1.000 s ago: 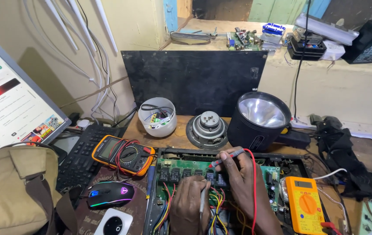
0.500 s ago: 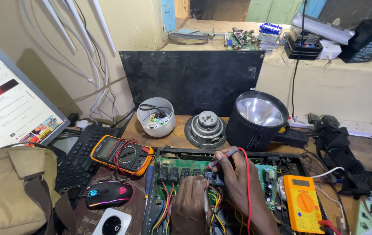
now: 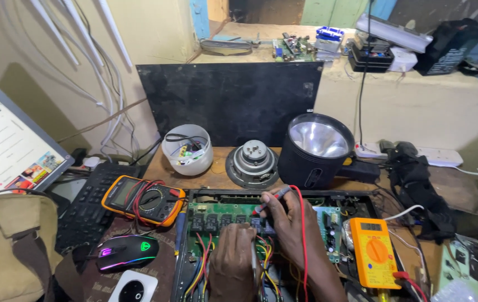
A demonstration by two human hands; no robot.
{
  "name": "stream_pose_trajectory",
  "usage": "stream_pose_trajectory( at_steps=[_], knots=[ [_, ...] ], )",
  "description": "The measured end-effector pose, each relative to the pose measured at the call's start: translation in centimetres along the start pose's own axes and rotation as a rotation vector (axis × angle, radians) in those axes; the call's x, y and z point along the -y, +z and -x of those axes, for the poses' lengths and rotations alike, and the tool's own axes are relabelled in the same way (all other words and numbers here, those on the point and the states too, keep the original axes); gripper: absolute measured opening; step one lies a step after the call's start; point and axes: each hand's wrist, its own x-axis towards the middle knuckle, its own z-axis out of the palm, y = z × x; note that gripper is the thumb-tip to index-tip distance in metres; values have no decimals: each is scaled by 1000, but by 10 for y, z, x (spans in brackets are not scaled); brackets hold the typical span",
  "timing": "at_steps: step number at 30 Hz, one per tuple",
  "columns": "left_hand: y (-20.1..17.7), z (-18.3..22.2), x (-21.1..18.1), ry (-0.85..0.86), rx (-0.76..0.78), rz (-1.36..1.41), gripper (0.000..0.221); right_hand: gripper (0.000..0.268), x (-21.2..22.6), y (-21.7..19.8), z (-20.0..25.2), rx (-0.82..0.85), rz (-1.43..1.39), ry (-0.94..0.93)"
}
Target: Diagnosing faults on a circuit board using a digital multimeter and probes.
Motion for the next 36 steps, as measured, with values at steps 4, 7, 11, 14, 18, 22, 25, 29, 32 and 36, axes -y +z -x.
stream_pose_trajectory(
  at_steps=[4, 7, 11, 14, 18, 22, 25, 29, 32, 36],
  knots=[
    [0, 1, -1, 5, 9, -30, 16, 33, -5, 4, 0, 4, -28, -69],
    [-1, 1, 0, 2, 20, -7, 17, 36, -8, 4, 0, -2, 52, -42],
    [-4, 0, -1, 15, 31, 9, 18, 35, -8, 2, 1, 7, -50, -44],
    [-3, -1, -2, -7, 12, 31, 17, 30, -7, 2, 3, -3, -131, -24],
    [-1, 7, 6, -145, -40, 255, 9, 29, -10, 4, 5, -37, -235, -99],
    [-19, 11, 16, -283, -114, 282, 12, 30, -13, 7, 1, -14, -278, -155],
    [-27, 12, 22, -364, -172, 192, 12, 29, -14, 7, 2, -8, -253, -101],
    [-31, 6, 22, -361, -184, 249, 13, 34, -12, 6, 2, 25, -187, -197],
    [-25, 9, 28, -295, -131, 258, 14, 30, -1, 6, 4, 58, -241, -86],
    [-23, 3, 29, -208, -24, 270, 15, 29, 4, 1, -2, 31, -19, -130]
  ],
)
